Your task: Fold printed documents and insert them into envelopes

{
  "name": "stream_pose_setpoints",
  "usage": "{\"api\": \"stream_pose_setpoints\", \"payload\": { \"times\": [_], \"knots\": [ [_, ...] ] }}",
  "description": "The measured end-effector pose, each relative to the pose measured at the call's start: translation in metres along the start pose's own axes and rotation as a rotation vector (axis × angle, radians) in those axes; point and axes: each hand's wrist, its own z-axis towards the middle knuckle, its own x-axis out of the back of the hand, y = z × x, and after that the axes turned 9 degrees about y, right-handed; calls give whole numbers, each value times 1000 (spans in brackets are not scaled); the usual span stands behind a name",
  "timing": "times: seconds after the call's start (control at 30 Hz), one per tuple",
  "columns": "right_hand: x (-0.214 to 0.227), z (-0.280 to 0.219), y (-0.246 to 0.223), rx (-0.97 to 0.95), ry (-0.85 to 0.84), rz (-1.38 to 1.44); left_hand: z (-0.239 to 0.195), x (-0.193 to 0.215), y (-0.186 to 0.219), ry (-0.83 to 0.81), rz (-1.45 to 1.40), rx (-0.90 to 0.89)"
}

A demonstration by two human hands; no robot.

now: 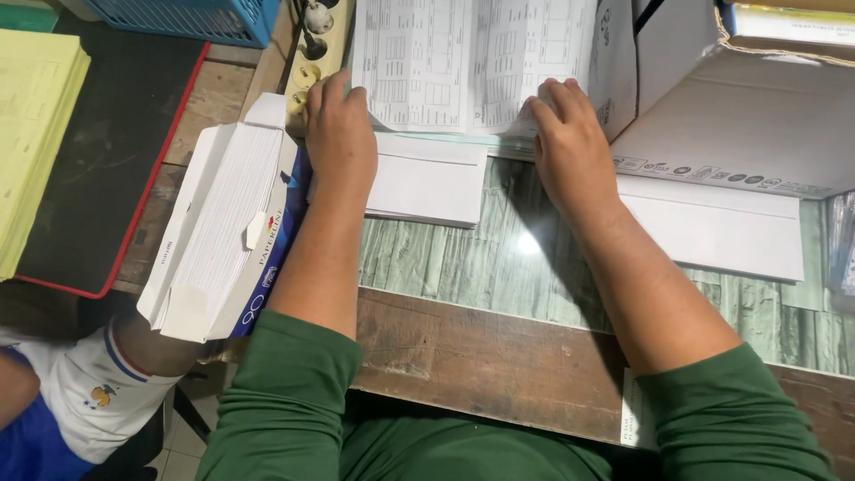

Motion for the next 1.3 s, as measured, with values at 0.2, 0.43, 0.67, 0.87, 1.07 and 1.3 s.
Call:
{"api": "stream_pose_setpoints", "payload": {
  "times": [0.2, 0.43, 0.67, 0.87, 1.07, 1.3],
  "knots": [
    [-9, -11, 5, -78, -135, -28, -2, 8, 7, 67, 33, -48],
    [1, -5, -7, -186, -317, 40, -1, 21, 22, -111, -186, -167],
    [-4, -11, -3, -78, -221, -87, -7, 19, 26, -297, -213, -167],
    [-17, -22, 1, -40, -243, -219, -4, 27, 31, -374, -218, -144],
    [27, -19, -9, -29, -256, -165, -2, 38, 33, -334, -241, -191],
    [165, -23, -13, -338, -813, -174, -13, 64, 54, -163, -334, -327]
  ]
}}
